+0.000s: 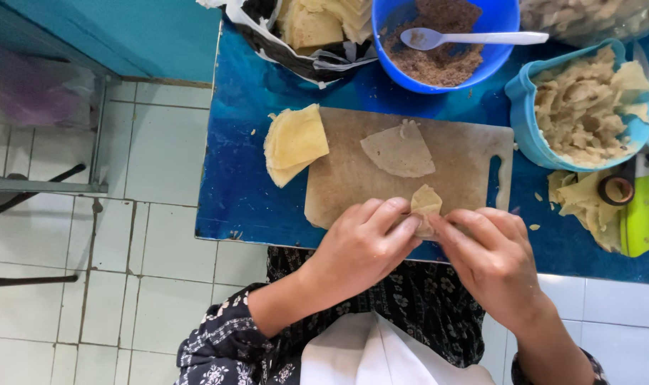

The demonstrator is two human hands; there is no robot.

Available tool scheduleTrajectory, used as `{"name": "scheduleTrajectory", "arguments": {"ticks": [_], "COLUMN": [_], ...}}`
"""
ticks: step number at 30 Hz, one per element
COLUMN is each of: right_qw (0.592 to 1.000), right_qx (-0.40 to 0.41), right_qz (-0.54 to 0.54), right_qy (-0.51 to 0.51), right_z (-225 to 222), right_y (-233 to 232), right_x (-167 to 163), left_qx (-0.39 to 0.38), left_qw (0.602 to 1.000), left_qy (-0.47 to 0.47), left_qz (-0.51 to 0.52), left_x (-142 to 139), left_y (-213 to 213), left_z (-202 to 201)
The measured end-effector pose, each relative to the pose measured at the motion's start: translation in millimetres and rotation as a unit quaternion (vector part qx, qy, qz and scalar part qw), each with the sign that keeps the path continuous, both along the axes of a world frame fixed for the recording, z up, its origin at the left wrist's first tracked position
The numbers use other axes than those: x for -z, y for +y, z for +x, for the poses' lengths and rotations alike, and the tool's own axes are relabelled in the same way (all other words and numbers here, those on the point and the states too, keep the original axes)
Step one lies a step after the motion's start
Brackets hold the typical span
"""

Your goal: The person sits at a blue table and cuts thin yellow sheets into smaller pieces with scissors on a cutting board, then folds the pieces by hand and spoons brown powder from a blue bowl onto them, working through the sheets one at a time.

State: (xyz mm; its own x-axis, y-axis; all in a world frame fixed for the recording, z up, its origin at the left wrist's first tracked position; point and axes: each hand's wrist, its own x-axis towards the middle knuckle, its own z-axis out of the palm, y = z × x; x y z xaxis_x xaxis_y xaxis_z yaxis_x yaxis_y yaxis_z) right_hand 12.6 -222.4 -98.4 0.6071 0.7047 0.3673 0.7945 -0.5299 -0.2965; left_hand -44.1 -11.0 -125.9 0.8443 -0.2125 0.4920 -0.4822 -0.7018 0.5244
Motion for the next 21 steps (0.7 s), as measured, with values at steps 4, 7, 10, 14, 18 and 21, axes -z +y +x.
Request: {"name": "scheduleTrajectory", "arguments": {"ticks": [4, 7, 10, 14, 18, 21], "right_qw": [0.994, 0.983, 0.979, 0.986, 0.982, 0.985], "right_qx": [0.058, 0.113, 0.120, 0.090, 0.110, 0.082], "right_qz": [0.078, 0.113, 0.128, 0.101, 0.092, 0.095], "right_qy": [0.042, 0.086, 0.105, 0.092, 0.123, 0.119], "right_z": [2.5, 3.6, 4.2, 5.9, 8.9, 11.7], "right_y": [5.2, 11.4, 13.6, 11.5, 10.8, 9.9], "right_x": [15.0, 20.5, 19.3, 16.2, 16.8, 15.2], "left_qx": [0.001, 0.007, 0.014, 0.012, 0.014, 0.042], "left_qw": [0.998, 0.997, 0.998, 0.998, 0.994, 0.996], "left_qy": [-0.015, -0.016, 0.001, 0.058, 0.096, 0.074], "left_qz": [0.055, 0.076, 0.061, -0.022, -0.050, -0.012], "left_x": [-0.3, -1.1, -2.0, -2.0, -2.7, -4.3], "left_y": [0.1, 1.1, 2.6, -3.1, -5.4, 1.1], "left_z": [3.9, 8.1, 15.3, 29.3, 35.2, 32.2]}}
